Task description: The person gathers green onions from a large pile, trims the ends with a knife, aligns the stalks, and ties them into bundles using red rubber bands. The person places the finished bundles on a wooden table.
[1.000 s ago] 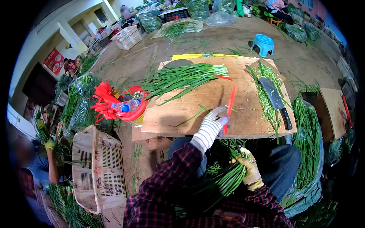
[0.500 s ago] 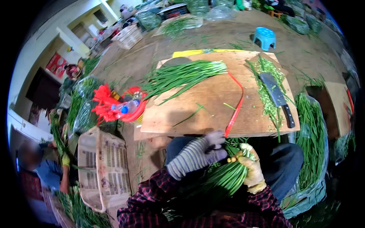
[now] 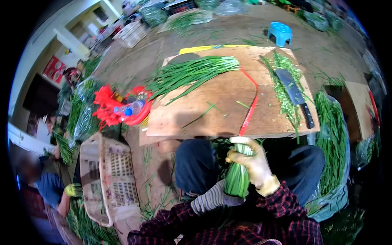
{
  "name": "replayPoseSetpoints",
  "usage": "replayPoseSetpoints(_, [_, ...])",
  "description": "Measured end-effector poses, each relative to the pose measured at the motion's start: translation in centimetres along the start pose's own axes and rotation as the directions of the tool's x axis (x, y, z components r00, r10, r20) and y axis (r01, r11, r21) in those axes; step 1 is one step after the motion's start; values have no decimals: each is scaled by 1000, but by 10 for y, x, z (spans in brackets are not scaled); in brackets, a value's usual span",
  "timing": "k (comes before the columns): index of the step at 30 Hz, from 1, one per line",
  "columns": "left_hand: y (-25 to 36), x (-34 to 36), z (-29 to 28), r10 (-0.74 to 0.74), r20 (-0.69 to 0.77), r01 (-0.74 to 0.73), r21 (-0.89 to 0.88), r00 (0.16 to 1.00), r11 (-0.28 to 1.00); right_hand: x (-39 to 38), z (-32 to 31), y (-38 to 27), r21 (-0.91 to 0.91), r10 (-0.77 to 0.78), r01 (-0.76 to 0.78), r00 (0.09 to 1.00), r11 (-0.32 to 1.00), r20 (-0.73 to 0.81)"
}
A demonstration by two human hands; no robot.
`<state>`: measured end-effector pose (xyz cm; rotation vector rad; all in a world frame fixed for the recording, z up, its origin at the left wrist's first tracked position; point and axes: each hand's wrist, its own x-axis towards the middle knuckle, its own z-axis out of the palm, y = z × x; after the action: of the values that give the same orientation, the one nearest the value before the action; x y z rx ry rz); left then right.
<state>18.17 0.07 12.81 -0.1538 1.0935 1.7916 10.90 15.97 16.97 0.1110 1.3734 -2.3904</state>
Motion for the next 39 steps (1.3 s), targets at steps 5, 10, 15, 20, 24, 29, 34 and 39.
replayPoseSetpoints(5, [-5,-2,-14,195,-54,-201,-146,979,969,52,-9,-39,-780,-213,160,976,604,35])
replayPoseSetpoints(10, [42,-34,-40,312,-135,-332,-170,940,928,134,-70,-38,-989,-534,-117,844,-95,-49])
replayPoseSetpoints(15, [172,-47,-79,350,-235,-268,321,907,909,151,-100,-43,-779,-301,-168,857,605,-419])
replayPoseSetpoints(20, [271,2,-34,537,-88,-206,862,839,463,127,-82,-46,-406,-58,-143,894,903,-445])
replayPoseSetpoints(24, [314,68,-32,582,195,-114,978,789,-174,136,-77,-30,-623,-221,-89,889,777,-402])
replayPoseSetpoints(29, [277,167,-34,492,-104,326,861,864,-391,140,-77,-22,-718,-295,-147,842,680,-452])
replayPoseSetpoints(34, [275,169,-45,464,-144,332,874,874,-355,141,-76,-19,-646,-235,-147,853,749,-466])
replayPoseSetpoints(39, [275,165,-39,466,-251,438,827,848,-352,117,-79,-35,-880,-343,-70,904,469,-254])
